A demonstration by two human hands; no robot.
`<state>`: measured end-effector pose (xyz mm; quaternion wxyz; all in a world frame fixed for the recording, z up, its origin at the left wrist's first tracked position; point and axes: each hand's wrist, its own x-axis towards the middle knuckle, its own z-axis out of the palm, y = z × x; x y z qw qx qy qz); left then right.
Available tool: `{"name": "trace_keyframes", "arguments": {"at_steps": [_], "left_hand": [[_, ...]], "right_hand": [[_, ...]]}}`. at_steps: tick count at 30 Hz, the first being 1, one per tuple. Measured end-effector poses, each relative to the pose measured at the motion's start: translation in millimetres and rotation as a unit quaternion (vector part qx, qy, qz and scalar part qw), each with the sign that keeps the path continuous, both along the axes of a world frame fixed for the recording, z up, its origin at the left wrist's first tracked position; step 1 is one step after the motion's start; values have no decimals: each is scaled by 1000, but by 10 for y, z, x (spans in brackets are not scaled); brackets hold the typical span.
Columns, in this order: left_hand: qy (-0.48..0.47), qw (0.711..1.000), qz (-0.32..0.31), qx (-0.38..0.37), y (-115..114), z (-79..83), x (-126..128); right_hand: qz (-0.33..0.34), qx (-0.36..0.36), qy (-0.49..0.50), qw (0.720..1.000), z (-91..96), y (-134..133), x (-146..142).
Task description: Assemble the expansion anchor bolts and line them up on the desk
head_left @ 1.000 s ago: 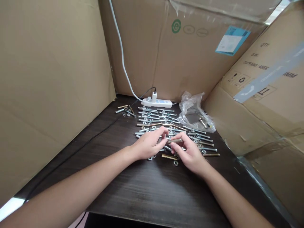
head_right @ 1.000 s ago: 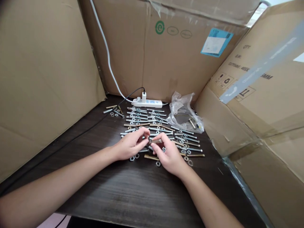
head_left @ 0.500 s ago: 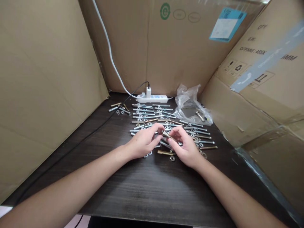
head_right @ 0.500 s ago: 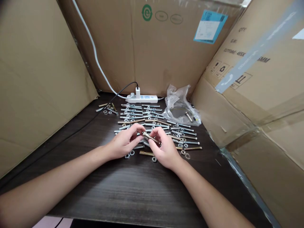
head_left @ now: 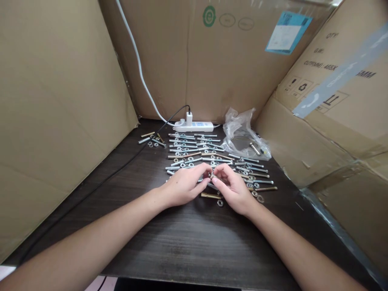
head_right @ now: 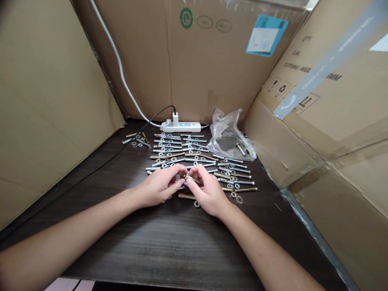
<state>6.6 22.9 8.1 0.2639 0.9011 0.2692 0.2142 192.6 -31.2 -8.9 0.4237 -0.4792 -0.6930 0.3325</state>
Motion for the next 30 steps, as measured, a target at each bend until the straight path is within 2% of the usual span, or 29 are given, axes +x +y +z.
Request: {"name": "trace_keyframes", "arguments": {"at_steps": [18, 24, 30], "left_hand": [[54, 998, 10, 29, 51, -50, 12], [-21, 998, 58, 19, -6, -2, -5], [-43, 999, 9, -4, -45, 6, -12]], "right_hand": [[16, 31, -80, 996, -12, -59, -47], [4, 27, -75, 997, -22, -32, -49], [-14, 28, -49, 998, -6, -24, -31]]}}
